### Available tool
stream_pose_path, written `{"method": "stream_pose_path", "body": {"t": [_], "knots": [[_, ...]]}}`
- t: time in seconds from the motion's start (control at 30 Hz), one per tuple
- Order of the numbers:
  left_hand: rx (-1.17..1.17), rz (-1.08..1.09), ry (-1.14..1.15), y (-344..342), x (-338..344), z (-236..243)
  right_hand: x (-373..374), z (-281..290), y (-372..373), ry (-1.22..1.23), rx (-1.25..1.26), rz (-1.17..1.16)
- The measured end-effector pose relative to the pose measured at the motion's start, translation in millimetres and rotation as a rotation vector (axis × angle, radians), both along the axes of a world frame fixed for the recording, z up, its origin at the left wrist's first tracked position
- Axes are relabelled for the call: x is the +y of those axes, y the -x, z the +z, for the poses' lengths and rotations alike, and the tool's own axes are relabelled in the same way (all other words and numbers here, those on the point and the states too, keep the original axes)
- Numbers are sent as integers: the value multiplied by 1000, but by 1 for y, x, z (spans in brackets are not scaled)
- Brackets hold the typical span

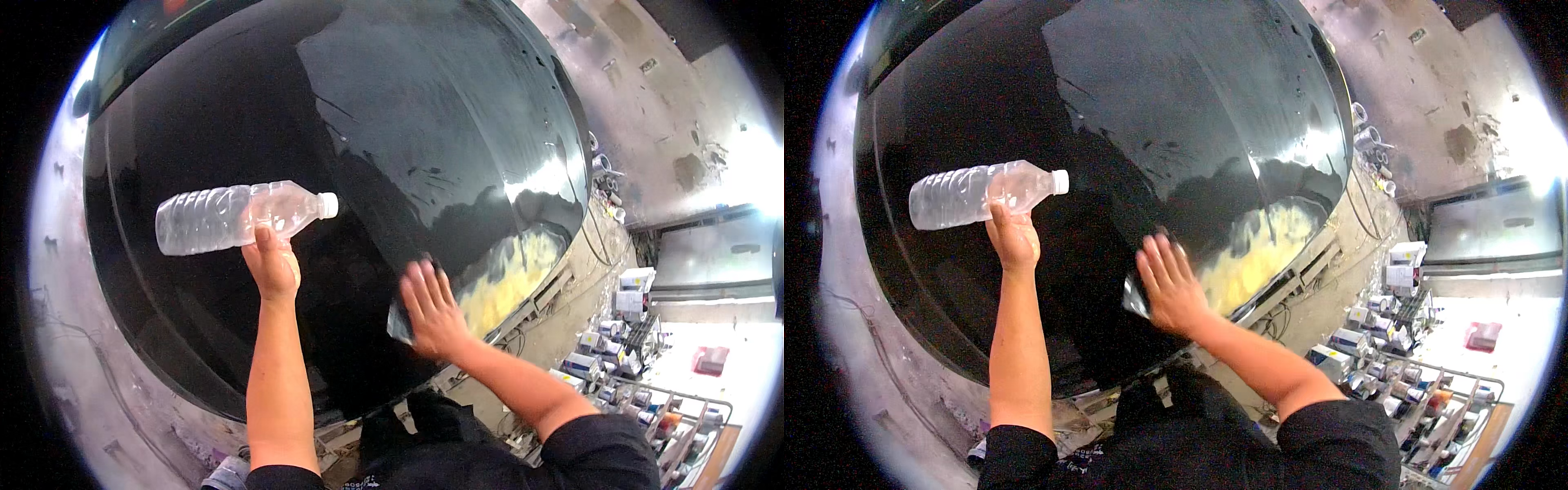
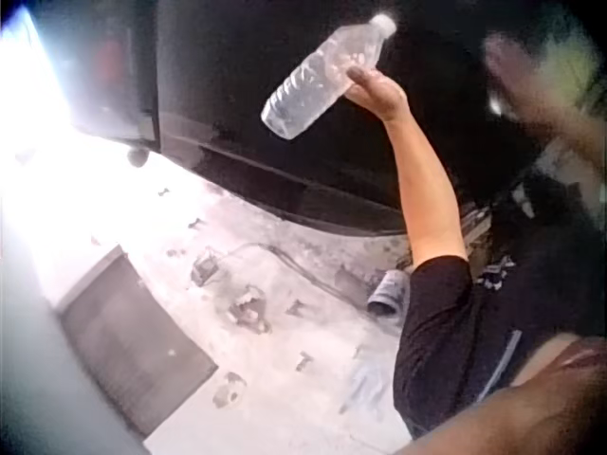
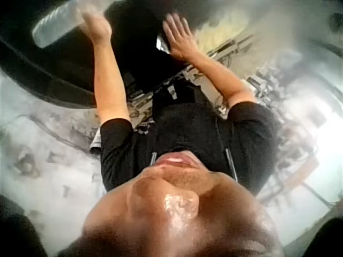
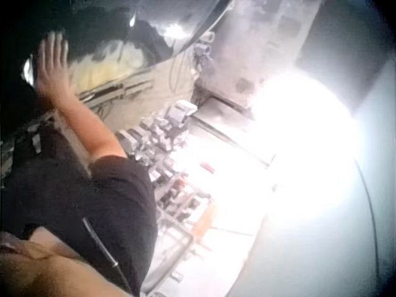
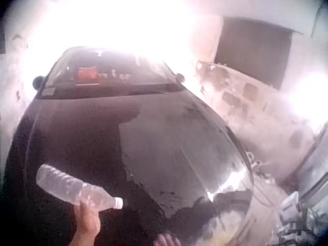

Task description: The person sands the hood of a car by hand using a sanding block and sandpaper while pouring water from a plastic bottle onto the surface.

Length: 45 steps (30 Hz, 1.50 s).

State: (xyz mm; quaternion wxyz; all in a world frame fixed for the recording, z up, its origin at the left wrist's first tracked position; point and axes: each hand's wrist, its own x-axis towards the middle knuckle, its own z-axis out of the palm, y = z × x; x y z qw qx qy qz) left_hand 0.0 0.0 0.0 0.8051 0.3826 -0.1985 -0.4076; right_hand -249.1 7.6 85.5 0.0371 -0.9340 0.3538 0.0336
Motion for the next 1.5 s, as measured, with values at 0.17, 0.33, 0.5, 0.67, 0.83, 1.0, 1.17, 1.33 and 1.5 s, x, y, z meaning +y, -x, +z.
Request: {"method": "stream_pose_path", "body": {"t": [0.17,0.33,0.5,0.67,0.83,1.0,1.17,1.33,1.5], "knots": [[-206,50,78,-94,-46,28,-140,-10,-181,281,-444,2],[-308,72,68,-116,-41,24,-38,-44,-127,134,-183,16],[-436,37,52,-122,-35,31,-73,-31,-68,133,-260,-199],[-523,99,-24,-119,-29,36,-66,1,-145,-28,-301,-244],[-505,68,-31,-131,-24,43,-28,-24,-83,-168,-137,-246],[-507,26,32,-118,-38,49,-106,-11,-92,149,-400,-430],[-500,-106,164,-99,-55,63,-3,-43,-117,29,-451,-50],[-437,-133,194,-79,-98,53,-115,-38,-35,284,-354,-519],[-399,-120,176,-82,-99,40,-90,-15,-119,91,-385,-292]]}}
